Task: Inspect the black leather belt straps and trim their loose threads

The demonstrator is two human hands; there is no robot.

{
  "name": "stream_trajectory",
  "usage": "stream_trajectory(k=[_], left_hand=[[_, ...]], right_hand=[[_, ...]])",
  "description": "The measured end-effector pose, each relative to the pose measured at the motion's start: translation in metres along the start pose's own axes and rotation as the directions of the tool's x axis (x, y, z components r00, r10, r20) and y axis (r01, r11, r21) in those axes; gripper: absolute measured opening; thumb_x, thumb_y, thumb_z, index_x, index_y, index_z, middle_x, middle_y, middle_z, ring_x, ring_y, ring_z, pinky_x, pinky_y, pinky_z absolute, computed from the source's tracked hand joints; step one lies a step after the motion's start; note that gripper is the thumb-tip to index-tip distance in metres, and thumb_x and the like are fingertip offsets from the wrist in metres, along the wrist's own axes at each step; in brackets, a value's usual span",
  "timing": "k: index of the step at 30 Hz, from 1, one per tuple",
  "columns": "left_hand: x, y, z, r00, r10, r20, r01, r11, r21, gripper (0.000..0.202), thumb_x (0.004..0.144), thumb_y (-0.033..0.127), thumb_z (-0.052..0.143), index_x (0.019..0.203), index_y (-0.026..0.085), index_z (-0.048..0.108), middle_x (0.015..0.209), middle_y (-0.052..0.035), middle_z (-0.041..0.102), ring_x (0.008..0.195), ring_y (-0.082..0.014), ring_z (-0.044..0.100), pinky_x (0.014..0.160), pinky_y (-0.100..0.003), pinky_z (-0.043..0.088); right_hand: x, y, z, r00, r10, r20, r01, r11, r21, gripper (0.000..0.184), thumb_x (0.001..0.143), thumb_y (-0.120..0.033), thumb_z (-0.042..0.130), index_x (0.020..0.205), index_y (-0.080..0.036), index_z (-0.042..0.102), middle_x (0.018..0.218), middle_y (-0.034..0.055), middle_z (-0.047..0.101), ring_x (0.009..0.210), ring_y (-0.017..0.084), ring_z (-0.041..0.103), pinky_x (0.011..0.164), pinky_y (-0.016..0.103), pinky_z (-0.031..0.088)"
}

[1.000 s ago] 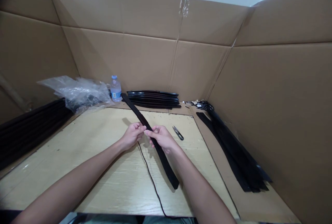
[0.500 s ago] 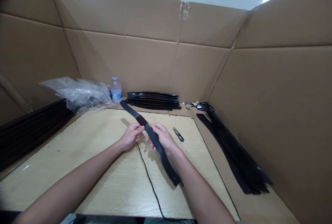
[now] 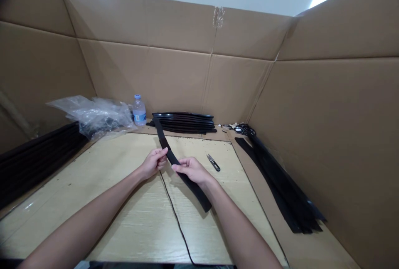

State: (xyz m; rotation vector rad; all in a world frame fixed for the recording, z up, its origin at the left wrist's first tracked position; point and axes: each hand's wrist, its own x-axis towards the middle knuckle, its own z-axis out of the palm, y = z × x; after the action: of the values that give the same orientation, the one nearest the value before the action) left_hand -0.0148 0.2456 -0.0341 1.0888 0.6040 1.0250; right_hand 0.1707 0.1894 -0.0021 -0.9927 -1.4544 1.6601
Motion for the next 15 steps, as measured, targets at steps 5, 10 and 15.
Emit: stream_trajectory(k=[5,10,15], left_hand=[[0.000,0.007,-0.008,0.998,0.051,-0.031,-0.052,0.999,-0.011,0.041,0.078,0.043,0.061,0.061,0.017,0.035,0.048,0.0097,0.023,0.037,-0.0020,0.017,0.037,-0.016,0.010],[0.004,0.005,-0.015,0.993,0.080,-0.087,-0.079,0.997,0.024,0.041,0.077,0.045,0.062,0.061,0.017,0.036,0.050,0.0093,0.024,0.037,-0.0018,0.019,0.037,-0.016,0.010],[0.007,-0.003,-0.016,0.986,0.063,-0.154,-0.051,0.995,0.082,0.041,0.076,0.047,0.062,0.062,0.017,0.038,0.049,0.0095,0.025,0.035,-0.0016,0.020,0.035,-0.017,0.010]], right_hand=[[-0.005,-0.003,-0.004,0.979,0.077,0.186,-0.102,0.986,0.133,0.044,0.069,-0.034,0.073,0.103,-0.018,0.050,0.071,0.0027,0.066,0.054,0.014,0.060,0.051,0.026,0.049],[0.001,-0.004,-0.008,0.996,0.027,0.087,-0.035,0.995,0.092,0.034,0.071,-0.033,0.070,0.095,-0.019,0.050,0.063,-0.0023,0.061,0.044,0.007,0.050,0.041,0.016,0.037],[0.006,-0.001,-0.008,0.995,0.079,-0.064,-0.078,0.997,0.016,0.026,0.077,-0.037,0.058,0.098,-0.021,0.053,0.063,-0.0010,0.062,0.045,0.010,0.051,0.041,0.018,0.036]])
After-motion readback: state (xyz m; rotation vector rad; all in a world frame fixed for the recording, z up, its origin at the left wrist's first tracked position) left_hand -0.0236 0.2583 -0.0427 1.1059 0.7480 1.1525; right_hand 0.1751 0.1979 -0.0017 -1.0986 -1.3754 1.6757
